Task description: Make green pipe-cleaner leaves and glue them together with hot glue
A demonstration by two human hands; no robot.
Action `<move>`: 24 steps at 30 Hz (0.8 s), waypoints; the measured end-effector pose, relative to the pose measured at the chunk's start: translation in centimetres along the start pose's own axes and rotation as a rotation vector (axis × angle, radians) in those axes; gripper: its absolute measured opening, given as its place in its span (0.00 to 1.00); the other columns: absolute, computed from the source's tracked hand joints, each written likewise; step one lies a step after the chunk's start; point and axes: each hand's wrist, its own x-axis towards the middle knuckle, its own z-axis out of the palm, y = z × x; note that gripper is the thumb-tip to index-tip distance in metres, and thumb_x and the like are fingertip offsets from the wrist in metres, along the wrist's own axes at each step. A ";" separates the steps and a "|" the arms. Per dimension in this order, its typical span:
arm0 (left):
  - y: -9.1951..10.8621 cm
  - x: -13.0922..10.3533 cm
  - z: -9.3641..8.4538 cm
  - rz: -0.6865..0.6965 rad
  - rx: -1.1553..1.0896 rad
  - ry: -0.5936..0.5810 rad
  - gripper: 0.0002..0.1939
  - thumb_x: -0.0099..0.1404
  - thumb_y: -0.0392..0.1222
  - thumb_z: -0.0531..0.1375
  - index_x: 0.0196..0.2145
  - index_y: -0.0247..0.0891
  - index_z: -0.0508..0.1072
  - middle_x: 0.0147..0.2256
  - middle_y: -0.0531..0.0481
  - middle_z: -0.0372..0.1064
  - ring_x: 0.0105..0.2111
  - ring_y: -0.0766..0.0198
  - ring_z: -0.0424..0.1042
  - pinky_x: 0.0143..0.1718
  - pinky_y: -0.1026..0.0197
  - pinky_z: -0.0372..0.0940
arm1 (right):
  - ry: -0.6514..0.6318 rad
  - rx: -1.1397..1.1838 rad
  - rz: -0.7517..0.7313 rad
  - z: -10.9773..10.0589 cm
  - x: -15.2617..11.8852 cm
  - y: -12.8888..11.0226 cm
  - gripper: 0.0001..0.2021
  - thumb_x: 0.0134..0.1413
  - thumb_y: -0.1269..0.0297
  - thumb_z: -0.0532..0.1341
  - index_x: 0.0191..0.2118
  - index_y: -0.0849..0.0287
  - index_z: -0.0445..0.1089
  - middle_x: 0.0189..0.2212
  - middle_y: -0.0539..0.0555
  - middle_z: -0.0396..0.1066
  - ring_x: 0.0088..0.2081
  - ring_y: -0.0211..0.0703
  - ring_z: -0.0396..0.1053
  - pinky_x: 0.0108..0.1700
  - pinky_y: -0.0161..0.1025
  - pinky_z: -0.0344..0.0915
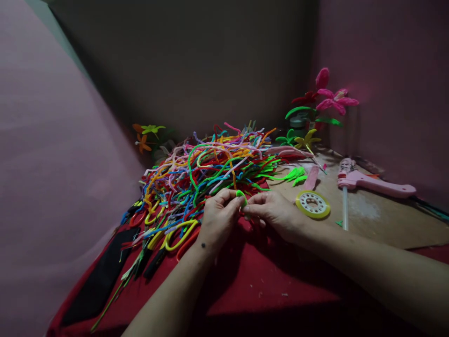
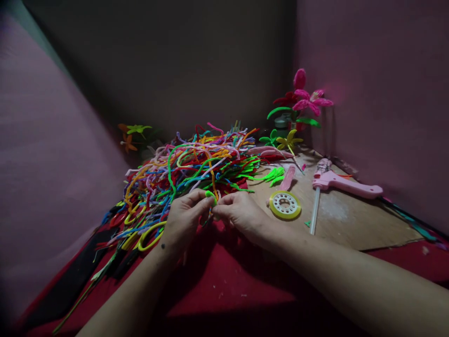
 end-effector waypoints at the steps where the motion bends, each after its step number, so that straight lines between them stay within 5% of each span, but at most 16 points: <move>1: -0.1 0.0 0.0 0.015 0.042 0.009 0.09 0.55 0.41 0.57 0.21 0.35 0.67 0.16 0.57 0.59 0.16 0.73 0.55 0.19 0.68 0.51 | 0.008 -0.011 -0.006 0.0 0.0 0.1 0.08 0.41 0.67 0.60 0.17 0.62 0.64 0.11 0.45 0.58 0.14 0.29 0.51 0.17 0.31 0.45; 7: -1.0 0.0 0.2 0.300 0.316 0.087 0.07 0.56 0.38 0.56 0.23 0.37 0.71 0.25 0.52 0.64 0.27 0.68 0.63 0.30 0.67 0.57 | 0.030 -0.043 0.042 -0.1 0.1 0.3 0.07 0.37 0.70 0.59 0.15 0.62 0.63 0.10 0.46 0.58 0.12 0.29 0.50 0.15 0.32 0.44; 12: -0.9 0.1 0.0 0.218 0.307 0.016 0.06 0.55 0.40 0.58 0.23 0.36 0.72 0.23 0.52 0.64 0.25 0.67 0.63 0.28 0.66 0.58 | 0.032 -0.039 0.072 -0.2 0.0 0.2 0.06 0.38 0.69 0.58 0.16 0.62 0.64 0.08 0.45 0.56 0.11 0.29 0.49 0.14 0.31 0.42; 18: -1.1 -0.3 0.1 0.440 0.331 0.071 0.06 0.57 0.37 0.57 0.26 0.37 0.73 0.28 0.50 0.66 0.29 0.66 0.65 0.33 0.66 0.59 | 0.015 0.012 0.066 -0.1 0.1 0.3 0.07 0.37 0.71 0.57 0.15 0.62 0.62 0.08 0.44 0.56 0.11 0.28 0.48 0.13 0.31 0.42; 24: -0.1 0.0 0.0 -0.025 0.034 -0.028 0.08 0.53 0.43 0.60 0.27 0.35 0.73 0.19 0.54 0.63 0.19 0.71 0.58 0.21 0.68 0.54 | 0.097 0.077 0.011 0.3 0.0 0.0 0.07 0.39 0.69 0.58 0.16 0.61 0.62 0.08 0.43 0.54 0.10 0.28 0.49 0.13 0.29 0.42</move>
